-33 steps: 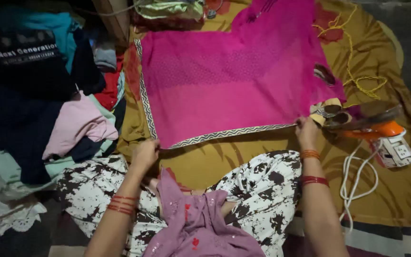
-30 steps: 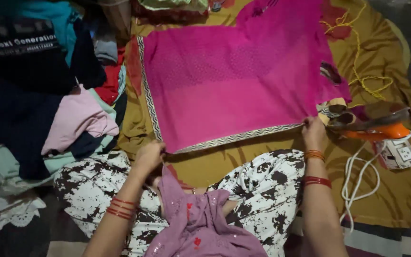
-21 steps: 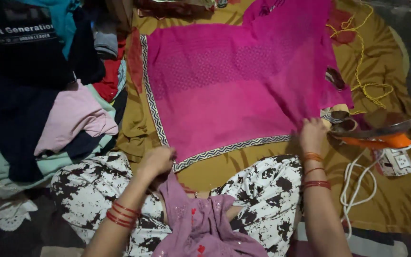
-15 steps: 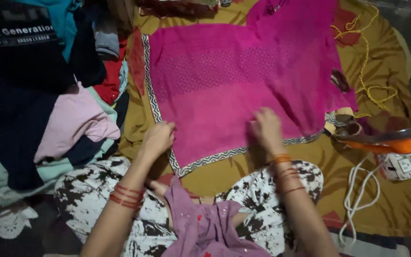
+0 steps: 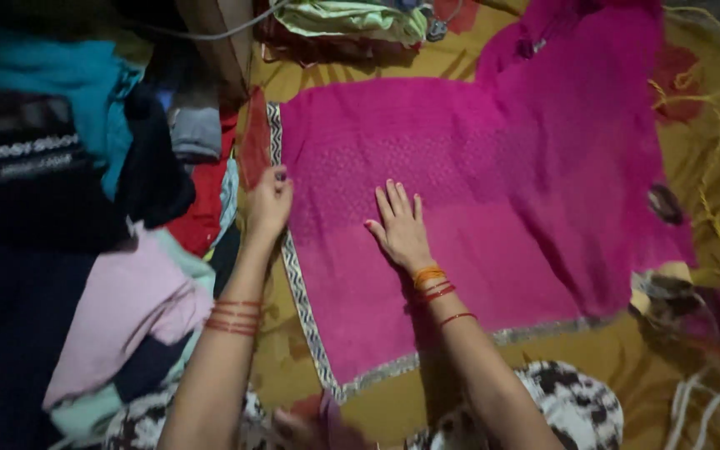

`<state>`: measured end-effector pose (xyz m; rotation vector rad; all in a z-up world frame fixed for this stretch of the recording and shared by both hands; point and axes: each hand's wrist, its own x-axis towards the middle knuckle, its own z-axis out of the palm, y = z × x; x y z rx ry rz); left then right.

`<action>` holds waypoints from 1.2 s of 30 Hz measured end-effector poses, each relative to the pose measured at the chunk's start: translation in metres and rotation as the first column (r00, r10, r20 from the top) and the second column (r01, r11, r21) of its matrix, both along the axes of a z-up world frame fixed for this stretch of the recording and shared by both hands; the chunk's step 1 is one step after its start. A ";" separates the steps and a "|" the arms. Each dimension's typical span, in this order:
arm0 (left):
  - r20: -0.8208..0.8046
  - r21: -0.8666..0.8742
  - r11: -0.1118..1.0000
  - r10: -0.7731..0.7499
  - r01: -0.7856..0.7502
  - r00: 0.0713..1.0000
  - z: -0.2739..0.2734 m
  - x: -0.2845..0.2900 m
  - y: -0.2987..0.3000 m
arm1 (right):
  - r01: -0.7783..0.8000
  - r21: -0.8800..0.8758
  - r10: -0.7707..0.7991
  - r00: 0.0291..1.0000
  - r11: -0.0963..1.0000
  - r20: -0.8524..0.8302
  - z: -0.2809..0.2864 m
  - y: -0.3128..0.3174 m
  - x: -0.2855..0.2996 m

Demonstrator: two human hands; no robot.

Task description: Ironing a pink garment on a flat surface.

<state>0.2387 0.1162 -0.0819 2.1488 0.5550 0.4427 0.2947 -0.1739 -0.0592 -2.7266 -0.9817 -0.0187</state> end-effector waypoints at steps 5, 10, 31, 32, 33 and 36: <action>0.204 0.202 0.968 0.107 -0.149 0.973 0.020 0.092 0.037 | 0.017 -0.059 -0.016 1.000 0.998 0.001 0.006 0.041 0.049; -0.222 0.227 0.973 0.094 -0.043 0.970 0.013 0.133 0.063 | 0.028 -0.076 -0.029 0.999 0.997 -0.018 0.010 0.059 0.080; -0.211 0.493 0.868 0.055 0.058 0.976 0.019 0.065 -0.012 | -0.150 -0.148 0.139 0.987 0.978 -0.079 0.004 0.069 0.177; -0.169 0.449 0.892 0.037 0.044 0.985 0.015 0.060 -0.006 | -0.079 -0.151 0.067 0.994 0.985 -0.084 0.003 0.056 0.190; -0.125 0.404 0.914 0.021 0.032 0.992 0.011 0.056 0.001 | -0.007 -0.155 -0.007 0.996 0.988 -0.088 0.002 0.044 0.203; -0.010 0.254 0.967 0.026 -0.023 1.000 0.023 0.051 0.006 | 0.197 -0.129 -0.204 0.978 0.972 -0.042 -0.005 -0.012 0.237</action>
